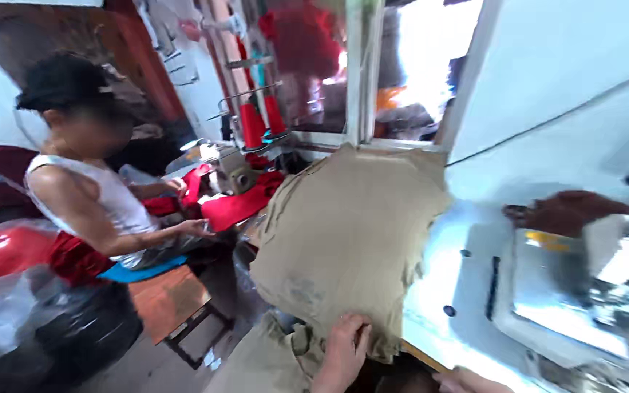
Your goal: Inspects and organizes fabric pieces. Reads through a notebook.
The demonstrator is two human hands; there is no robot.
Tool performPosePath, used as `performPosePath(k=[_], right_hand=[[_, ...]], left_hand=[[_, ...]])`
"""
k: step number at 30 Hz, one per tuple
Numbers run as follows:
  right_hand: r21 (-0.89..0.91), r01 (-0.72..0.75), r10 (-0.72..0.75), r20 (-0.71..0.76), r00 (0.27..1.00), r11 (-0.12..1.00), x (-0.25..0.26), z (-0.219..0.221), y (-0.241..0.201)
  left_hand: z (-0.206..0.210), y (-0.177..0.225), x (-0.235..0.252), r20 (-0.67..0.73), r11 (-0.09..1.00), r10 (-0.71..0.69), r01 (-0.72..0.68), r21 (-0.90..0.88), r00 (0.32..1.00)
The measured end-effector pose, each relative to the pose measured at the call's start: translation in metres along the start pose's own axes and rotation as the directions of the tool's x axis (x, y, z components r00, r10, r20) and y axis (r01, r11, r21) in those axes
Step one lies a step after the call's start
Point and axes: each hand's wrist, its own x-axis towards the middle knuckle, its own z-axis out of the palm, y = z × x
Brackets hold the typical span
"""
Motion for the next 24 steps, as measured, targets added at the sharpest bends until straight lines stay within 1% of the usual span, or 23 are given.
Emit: performPosePath(k=[1,2,3,4,6,7,9,10,16,17,18,21,22,24], right_hand=[[-0.017,0.066,-0.068,-0.158,0.985,0.998,0.002,-0.015,0.015],[-0.037,0.115,-0.121,-0.281,0.952,0.993,0.006,-0.026,0.032],[-0.04,0.134,-0.139,-0.366,0.92,0.99,0.01,-0.033,0.048],[-0.019,0.13,-0.126,-0.425,0.897,0.991,0.011,-0.035,0.062],[0.036,0.092,-0.064,-0.478,0.876,0.995,0.007,-0.03,0.082],[0.044,0.082,-0.05,-0.484,0.873,0.996,0.005,-0.028,0.083],[0.027,0.068,-0.045,-0.5,0.865,0.997,0.003,-0.024,0.08],[0.022,0.065,-0.045,-0.502,0.864,0.998,0.003,-0.022,0.078],[0.024,0.077,-0.057,-0.472,0.88,0.997,-0.001,-0.023,0.073],[0.014,0.073,-0.058,-0.458,0.887,0.997,-0.001,-0.023,0.072],[0.003,0.067,-0.058,-0.445,0.894,0.998,0.0,-0.023,0.072],[-0.019,0.058,-0.06,-0.419,0.906,0.998,-0.003,-0.023,0.072],[-0.021,0.064,-0.067,-0.415,0.907,0.998,-0.003,-0.024,0.073],[-0.017,0.074,-0.074,-0.401,0.913,0.997,-0.001,-0.025,0.072]], left_hand=[[0.007,0.008,0.018,0.03,1.0,0.009,-0.009,-0.002,0.999],[0.014,0.013,0.036,0.051,1.0,-0.001,0.001,0.0,0.999],[0.023,0.017,0.052,0.065,0.999,-0.035,0.035,0.005,0.997],[0.032,0.018,0.067,0.092,0.995,-0.101,0.099,0.02,0.991],[0.055,0.013,0.089,0.133,0.972,-0.226,0.215,0.094,0.965],[0.066,0.01,0.094,0.118,0.956,-0.26,0.239,0.168,0.958],[0.078,0.013,0.096,0.067,0.918,-0.277,0.244,0.313,0.959],[0.08,0.015,0.094,0.052,0.905,-0.278,0.244,0.35,0.959],[0.076,0.009,0.085,0.039,0.911,-0.174,0.146,0.386,0.984],[0.075,0.01,0.087,0.043,0.904,-0.185,0.153,0.4,0.982],[0.074,0.014,0.091,0.053,0.887,-0.226,0.183,0.423,0.973],[0.076,0.035,0.112,0.11,0.809,-0.384,0.277,0.518,0.917],[0.08,0.04,0.122,0.121,0.798,-0.395,0.274,0.537,0.911],[0.085,0.044,0.139,0.146,0.818,-0.374,0.251,0.518,0.916]])
